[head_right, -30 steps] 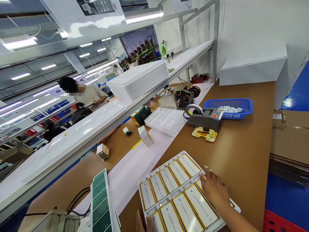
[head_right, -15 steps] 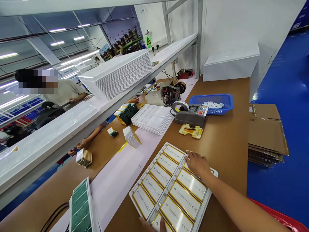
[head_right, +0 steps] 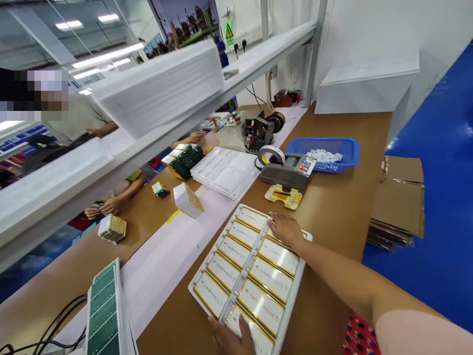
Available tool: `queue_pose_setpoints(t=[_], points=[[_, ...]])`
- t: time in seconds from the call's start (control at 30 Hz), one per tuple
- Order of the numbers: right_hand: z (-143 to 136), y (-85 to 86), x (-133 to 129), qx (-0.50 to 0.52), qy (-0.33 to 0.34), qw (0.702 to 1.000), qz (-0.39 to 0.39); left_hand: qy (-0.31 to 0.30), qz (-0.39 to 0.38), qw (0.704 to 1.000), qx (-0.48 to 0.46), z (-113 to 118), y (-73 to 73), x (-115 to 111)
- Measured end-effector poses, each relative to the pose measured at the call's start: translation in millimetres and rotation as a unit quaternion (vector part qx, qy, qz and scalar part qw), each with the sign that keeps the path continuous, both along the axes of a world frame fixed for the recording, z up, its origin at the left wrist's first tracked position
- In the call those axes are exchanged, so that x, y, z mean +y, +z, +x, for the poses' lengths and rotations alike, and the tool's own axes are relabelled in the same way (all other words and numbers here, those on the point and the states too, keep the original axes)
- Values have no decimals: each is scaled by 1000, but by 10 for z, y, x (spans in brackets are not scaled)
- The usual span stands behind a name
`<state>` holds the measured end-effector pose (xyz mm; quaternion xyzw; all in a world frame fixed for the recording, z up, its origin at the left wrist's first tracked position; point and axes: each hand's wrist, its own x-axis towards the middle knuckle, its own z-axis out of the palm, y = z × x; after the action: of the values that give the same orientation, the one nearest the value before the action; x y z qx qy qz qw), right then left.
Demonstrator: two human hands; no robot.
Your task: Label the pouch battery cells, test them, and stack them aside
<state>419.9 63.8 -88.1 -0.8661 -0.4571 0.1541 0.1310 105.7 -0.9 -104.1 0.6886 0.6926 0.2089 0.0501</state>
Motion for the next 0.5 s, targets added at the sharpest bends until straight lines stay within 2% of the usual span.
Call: queue_pose_setpoints(t=[0.07, 0.2, 0.33, 0.5], points=[[37, 31, 6, 8, 0, 1000, -3, -16, -56, 998, 12, 38, 121, 6], [121, 70, 19, 32, -10, 999, -10, -37, -86, 995, 19, 125, 269, 45], [169, 95, 0, 41, -19, 999, -9, -45, -80, 996, 15, 196, 314, 52], [166, 50, -75, 39, 1, 999, -18, -45, -71, 996, -2, 224, 339, -22]])
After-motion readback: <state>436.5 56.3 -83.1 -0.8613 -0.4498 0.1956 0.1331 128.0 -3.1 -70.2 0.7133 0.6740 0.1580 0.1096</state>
